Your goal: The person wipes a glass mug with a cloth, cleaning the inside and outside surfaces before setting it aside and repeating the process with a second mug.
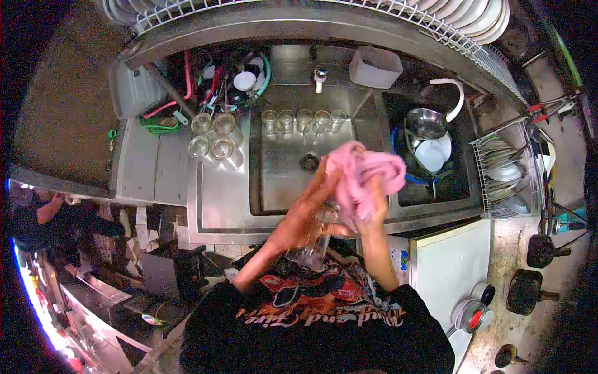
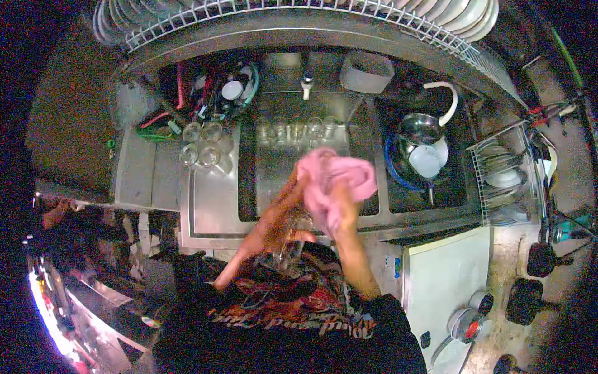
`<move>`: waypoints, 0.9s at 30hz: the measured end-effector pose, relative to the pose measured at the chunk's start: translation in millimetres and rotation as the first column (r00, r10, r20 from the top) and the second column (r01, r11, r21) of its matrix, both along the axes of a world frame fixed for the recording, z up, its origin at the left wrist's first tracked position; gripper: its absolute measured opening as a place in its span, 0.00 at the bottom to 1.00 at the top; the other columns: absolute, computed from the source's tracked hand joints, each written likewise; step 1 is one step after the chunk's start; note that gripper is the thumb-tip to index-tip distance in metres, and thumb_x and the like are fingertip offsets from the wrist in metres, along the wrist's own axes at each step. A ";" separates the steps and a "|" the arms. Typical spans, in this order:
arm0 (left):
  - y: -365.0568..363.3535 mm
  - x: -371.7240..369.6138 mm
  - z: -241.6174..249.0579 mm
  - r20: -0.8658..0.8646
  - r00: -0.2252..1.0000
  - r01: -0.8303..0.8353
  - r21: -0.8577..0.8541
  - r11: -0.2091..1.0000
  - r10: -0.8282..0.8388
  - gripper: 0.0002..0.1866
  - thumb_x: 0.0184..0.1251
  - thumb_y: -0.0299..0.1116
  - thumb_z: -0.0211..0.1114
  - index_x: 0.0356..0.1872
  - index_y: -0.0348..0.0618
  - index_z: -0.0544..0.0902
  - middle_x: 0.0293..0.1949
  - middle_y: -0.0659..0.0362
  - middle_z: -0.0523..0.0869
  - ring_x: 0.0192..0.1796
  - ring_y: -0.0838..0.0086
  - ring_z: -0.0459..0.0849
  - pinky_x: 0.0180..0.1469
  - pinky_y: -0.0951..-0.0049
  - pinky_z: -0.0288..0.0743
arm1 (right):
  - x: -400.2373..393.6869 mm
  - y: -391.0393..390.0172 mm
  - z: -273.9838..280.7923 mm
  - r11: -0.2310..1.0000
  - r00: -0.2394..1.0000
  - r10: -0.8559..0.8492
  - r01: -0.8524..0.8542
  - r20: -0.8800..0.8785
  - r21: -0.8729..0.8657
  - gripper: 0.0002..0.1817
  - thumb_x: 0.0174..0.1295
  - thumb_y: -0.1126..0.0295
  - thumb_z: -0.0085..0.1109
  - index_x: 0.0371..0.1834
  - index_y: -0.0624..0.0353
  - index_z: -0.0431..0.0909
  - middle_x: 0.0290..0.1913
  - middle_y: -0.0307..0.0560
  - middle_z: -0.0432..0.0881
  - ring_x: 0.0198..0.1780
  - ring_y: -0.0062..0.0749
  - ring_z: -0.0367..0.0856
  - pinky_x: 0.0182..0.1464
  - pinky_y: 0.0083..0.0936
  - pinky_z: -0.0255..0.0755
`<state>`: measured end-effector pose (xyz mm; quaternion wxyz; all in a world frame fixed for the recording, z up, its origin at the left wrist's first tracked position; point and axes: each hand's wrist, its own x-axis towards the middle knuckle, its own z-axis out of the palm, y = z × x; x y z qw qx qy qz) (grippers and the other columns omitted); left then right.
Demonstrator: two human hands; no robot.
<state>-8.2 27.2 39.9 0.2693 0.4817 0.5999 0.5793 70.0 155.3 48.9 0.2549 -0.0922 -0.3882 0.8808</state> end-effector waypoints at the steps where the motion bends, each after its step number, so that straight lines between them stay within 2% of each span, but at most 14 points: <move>1: 4.0 7.2 -5.7 0.360 0.933 -0.008 0.039 0.999 -0.006 0.54 0.35 0.38 0.76 0.67 0.48 0.53 0.69 0.42 0.37 0.70 0.52 0.45 0.67 0.60 0.50 | 8.1 2.7 -10.8 0.985 0.984 0.113 -0.130 0.138 0.117 0.25 0.56 0.67 0.58 0.55 0.64 0.64 0.49 0.50 0.74 0.43 0.31 0.75 0.45 0.27 0.72; 2: 6.7 10.9 -10.6 0.671 0.741 -0.029 0.067 0.997 -0.024 0.55 0.36 0.38 0.76 0.68 0.47 0.51 0.69 0.41 0.36 0.70 0.49 0.46 0.67 0.60 0.52 | 16.4 14.2 -73.3 0.724 0.877 -0.296 -0.054 0.380 0.688 0.29 0.49 0.70 0.65 0.54 0.62 0.64 0.41 0.50 0.75 0.30 0.27 0.75 0.27 0.21 0.70; 3: 6.9 9.8 -14.9 0.670 0.742 -0.025 0.066 0.998 -0.026 0.55 0.36 0.38 0.76 0.68 0.47 0.51 0.69 0.41 0.36 0.70 0.49 0.46 0.67 0.60 0.52 | 14.5 10.0 -62.1 0.725 0.876 -0.298 -0.051 0.379 0.687 0.29 0.49 0.70 0.65 0.54 0.62 0.64 0.41 0.50 0.75 0.30 0.27 0.75 0.27 0.21 0.70; 5: 4.5 4.7 -20.1 -0.243 0.970 -0.029 -0.051 0.998 0.016 0.55 0.36 0.40 0.76 0.67 0.44 0.49 0.68 0.40 0.33 0.68 0.44 0.47 0.65 0.58 0.54 | -0.5 -7.9 -15.7 0.976 0.917 -0.148 0.074 0.370 0.205 0.30 0.44 0.73 0.69 0.51 0.59 0.65 0.34 0.44 0.75 0.20 0.19 0.70 0.16 0.15 0.59; 7: 3.1 8.1 -3.3 -0.181 0.983 -0.051 -0.104 0.993 0.032 0.54 0.36 0.42 0.76 0.65 0.42 0.52 0.67 0.37 0.37 0.67 0.41 0.49 0.64 0.56 0.56 | -15.9 -5.3 -11.5 0.966 0.930 -0.219 0.163 0.296 0.203 0.28 0.44 0.74 0.68 0.49 0.57 0.66 0.32 0.39 0.74 0.17 0.12 0.66 0.14 0.11 0.55; 9: 4.2 3.6 -13.4 -0.226 0.973 0.014 -0.162 0.987 -0.051 0.52 0.37 0.42 0.76 0.65 0.40 0.54 0.67 0.36 0.43 0.67 0.43 0.51 0.64 0.56 0.56 | -22.6 7.0 -37.6 0.666 0.875 -0.482 0.331 0.047 0.668 0.25 0.47 0.76 0.66 0.48 0.56 0.66 0.31 0.36 0.74 0.21 0.13 0.69 0.19 0.12 0.62; 14: 2.7 -3.7 -5.9 -0.052 0.998 0.022 0.059 0.998 -0.018 0.50 0.39 0.50 0.73 0.63 0.37 0.59 0.67 0.40 0.50 0.68 0.51 0.55 0.65 0.58 0.54 | -26.0 16.6 -12.2 0.940 0.896 -0.331 0.340 0.296 0.022 0.17 0.56 0.69 0.58 0.48 0.62 0.72 0.42 0.41 0.76 0.43 0.23 0.75 0.46 0.21 0.69; 18: -6.8 -22.5 -12.3 0.276 0.960 -0.065 0.082 0.995 0.040 0.55 0.38 0.65 0.66 0.65 0.39 0.57 0.67 0.47 0.54 0.68 0.57 0.56 0.66 0.60 0.51 | -8.2 18.9 -7.7 0.876 0.865 -0.472 0.439 0.166 0.201 0.19 0.58 0.68 0.56 0.52 0.62 0.69 0.42 0.43 0.77 0.42 0.26 0.77 0.48 0.21 0.69; 20: -0.2 -22.8 -4.2 0.367 0.923 -0.186 0.154 0.971 0.118 0.58 0.35 0.67 0.65 0.66 0.39 0.55 0.67 0.47 0.54 0.68 0.57 0.56 0.66 0.61 0.51 | 14.5 13.6 13.2 0.968 0.967 0.246 -0.242 0.062 -0.059 0.23 0.54 0.73 0.57 0.55 0.60 0.66 0.47 0.44 0.73 0.50 0.25 0.73 0.52 0.21 0.67; 21: 6.0 -24.4 -1.1 0.456 0.872 -0.304 0.217 0.928 0.179 0.61 0.33 0.70 0.64 0.67 0.39 0.53 0.67 0.48 0.55 0.68 0.58 0.56 0.67 0.61 0.50 | 7.3 4.0 28.5 0.751 0.993 -0.045 -0.035 0.105 0.659 0.22 0.53 0.75 0.56 0.54 0.60 0.66 0.46 0.45 0.73 0.48 0.26 0.74 0.51 0.23 0.68; 22: 12.6 -27.9 -3.6 0.379 0.891 -0.355 0.244 0.903 0.248 0.66 0.27 0.71 0.65 0.67 0.38 0.50 0.67 0.48 0.54 0.68 0.59 0.55 0.67 0.61 0.50 | -14.0 -20.5 50.8 0.059 0.958 -0.279 0.087 -0.067 0.994 0.22 0.52 0.76 0.56 0.53 0.60 0.66 0.45 0.47 0.73 0.45 0.26 0.75 0.51 0.26 0.68; 23: 14.3 -23.3 0.3 0.381 0.892 -0.351 0.242 0.905 0.245 0.66 0.27 0.71 0.65 0.67 0.38 0.50 0.67 0.48 0.54 0.68 0.59 0.55 0.67 0.61 0.50 | -18.2 -54.8 31.0 0.567 0.824 -0.554 0.275 0.114 0.776 0.17 0.53 0.75 0.52 0.48 0.61 0.69 0.43 0.47 0.74 0.41 0.29 0.76 0.50 0.28 0.69; 26: 11.4 -13.9 8.5 0.373 0.916 -0.292 0.373 0.881 0.146 0.70 0.21 0.70 0.68 0.67 0.37 0.48 0.68 0.47 0.53 0.70 0.58 0.52 0.68 0.61 0.47 | -19.9 -23.2 20.9 0.210 0.981 -0.190 0.086 -0.046 0.974 0.15 0.56 0.74 0.51 0.48 0.61 0.71 0.43 0.47 0.74 0.42 0.31 0.76 0.52 0.27 0.68; 27: 6.8 -10.5 11.1 0.228 0.967 -0.198 0.401 0.895 0.111 0.70 0.20 0.70 0.68 0.67 0.37 0.49 0.68 0.46 0.53 0.70 0.58 0.50 0.68 0.59 0.45 | -19.3 -27.1 6.4 0.636 0.952 -0.302 0.162 0.050 0.755 0.14 0.58 0.72 0.50 0.47 0.61 0.72 0.44 0.47 0.75 0.44 0.30 0.76 0.52 0.26 0.68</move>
